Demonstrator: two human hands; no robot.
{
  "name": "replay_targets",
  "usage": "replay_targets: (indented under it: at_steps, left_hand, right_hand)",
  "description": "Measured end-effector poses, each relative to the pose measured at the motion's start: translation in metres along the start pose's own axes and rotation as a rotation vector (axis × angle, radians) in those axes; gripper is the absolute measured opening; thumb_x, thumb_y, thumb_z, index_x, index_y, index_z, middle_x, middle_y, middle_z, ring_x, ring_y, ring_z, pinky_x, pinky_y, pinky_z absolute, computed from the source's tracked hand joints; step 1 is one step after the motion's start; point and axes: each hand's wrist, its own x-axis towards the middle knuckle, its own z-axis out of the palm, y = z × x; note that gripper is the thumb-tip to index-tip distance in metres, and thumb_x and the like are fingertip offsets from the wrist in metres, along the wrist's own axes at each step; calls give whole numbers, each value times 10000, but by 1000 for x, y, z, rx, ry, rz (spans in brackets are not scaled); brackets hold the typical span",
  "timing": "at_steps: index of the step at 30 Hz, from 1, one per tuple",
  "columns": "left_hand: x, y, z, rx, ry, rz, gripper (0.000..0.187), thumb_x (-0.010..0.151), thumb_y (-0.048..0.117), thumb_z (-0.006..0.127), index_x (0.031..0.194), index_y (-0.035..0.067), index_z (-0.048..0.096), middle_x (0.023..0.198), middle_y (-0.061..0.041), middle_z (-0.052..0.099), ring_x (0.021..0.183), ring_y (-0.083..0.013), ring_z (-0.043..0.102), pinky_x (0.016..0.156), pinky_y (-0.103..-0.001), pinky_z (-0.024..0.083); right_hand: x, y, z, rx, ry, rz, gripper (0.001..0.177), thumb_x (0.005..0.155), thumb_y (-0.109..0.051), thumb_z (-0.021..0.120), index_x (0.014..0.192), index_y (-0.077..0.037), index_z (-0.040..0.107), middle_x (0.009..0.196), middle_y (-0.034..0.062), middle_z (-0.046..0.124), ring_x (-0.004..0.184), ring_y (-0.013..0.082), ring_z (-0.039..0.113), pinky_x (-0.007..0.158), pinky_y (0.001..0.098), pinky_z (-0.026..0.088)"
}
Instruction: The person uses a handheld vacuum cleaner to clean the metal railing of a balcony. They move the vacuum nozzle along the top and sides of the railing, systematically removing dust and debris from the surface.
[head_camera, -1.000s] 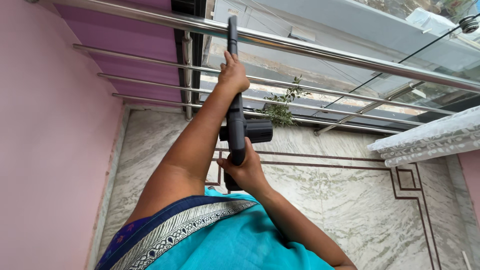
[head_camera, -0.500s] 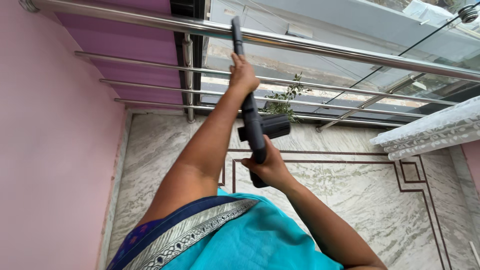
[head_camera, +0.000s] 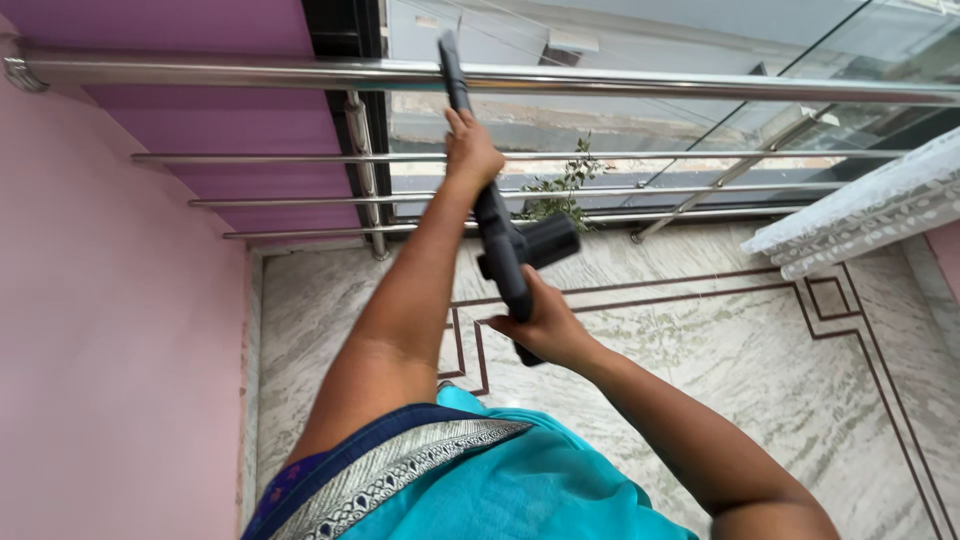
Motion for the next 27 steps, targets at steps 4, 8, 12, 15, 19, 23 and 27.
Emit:
replay_targets:
  at_steps: [4,8,12,15,19,23,27]
  left_hand:
    - [2,-20,-27,32,23,-7,996,787,62,708,1577,-50,112,1660,-273,49,1400,-449,405,1132,-401,426]
    - [-18,-11,-21,-25,18,-60,991,797,64,715,1580,-44,117,1671,-255,52,1404,-439,412,1111,-375,471]
    - [-28,19,2,-34,60,-86,1025,788,57,737,1564,-31,73,1637,-264,-8,1418,-459,328,1093,-371,449]
    - [-36,16,6,-35,32,-121,1002,805,71,725,1577,-5,90,1662,-229,3,1419,-418,367,1074,-355,487]
    - [-47,-6,-19,-24,9,-112,987,827,60,703,1611,-4,107,1699,-208,39,1405,-400,431,1077,-360,511]
    - [-52,-4,-10,-7,63,-112,998,819,91,713,1608,-19,111,1694,-230,42,1378,-385,462,1093,-352,493]
    - [-53,9,28,-9,76,-46,1020,789,130,743,1585,-18,123,1674,-234,39,1419,-421,376,1118,-369,437]
  right_hand:
    - [15,-6,19,13,12,-23,564,793,-140,862,1228,-47,516,768,77,564,694,193,527,627,363,471]
    - [1,9,6,72,-13,-5,523,794,-130,849,1208,-52,540,770,40,580,703,145,554,636,329,482]
    - [-25,22,-30,116,-27,77,494,774,-124,863,1168,-59,573,757,35,601,699,115,569,650,305,486]
    - [-25,27,-17,104,15,18,529,758,-116,836,1199,-74,546,764,23,638,696,110,606,647,309,514]
    - [-26,19,8,-41,14,-91,495,806,-99,867,1159,-24,530,823,65,616,729,159,562,662,345,503]
    - [-40,24,3,50,56,-37,500,776,-88,842,1178,-45,548,794,56,642,712,145,606,665,337,521]
    - [-55,34,-3,208,121,-100,403,819,-48,803,1139,-43,557,875,19,623,716,117,619,650,313,526]
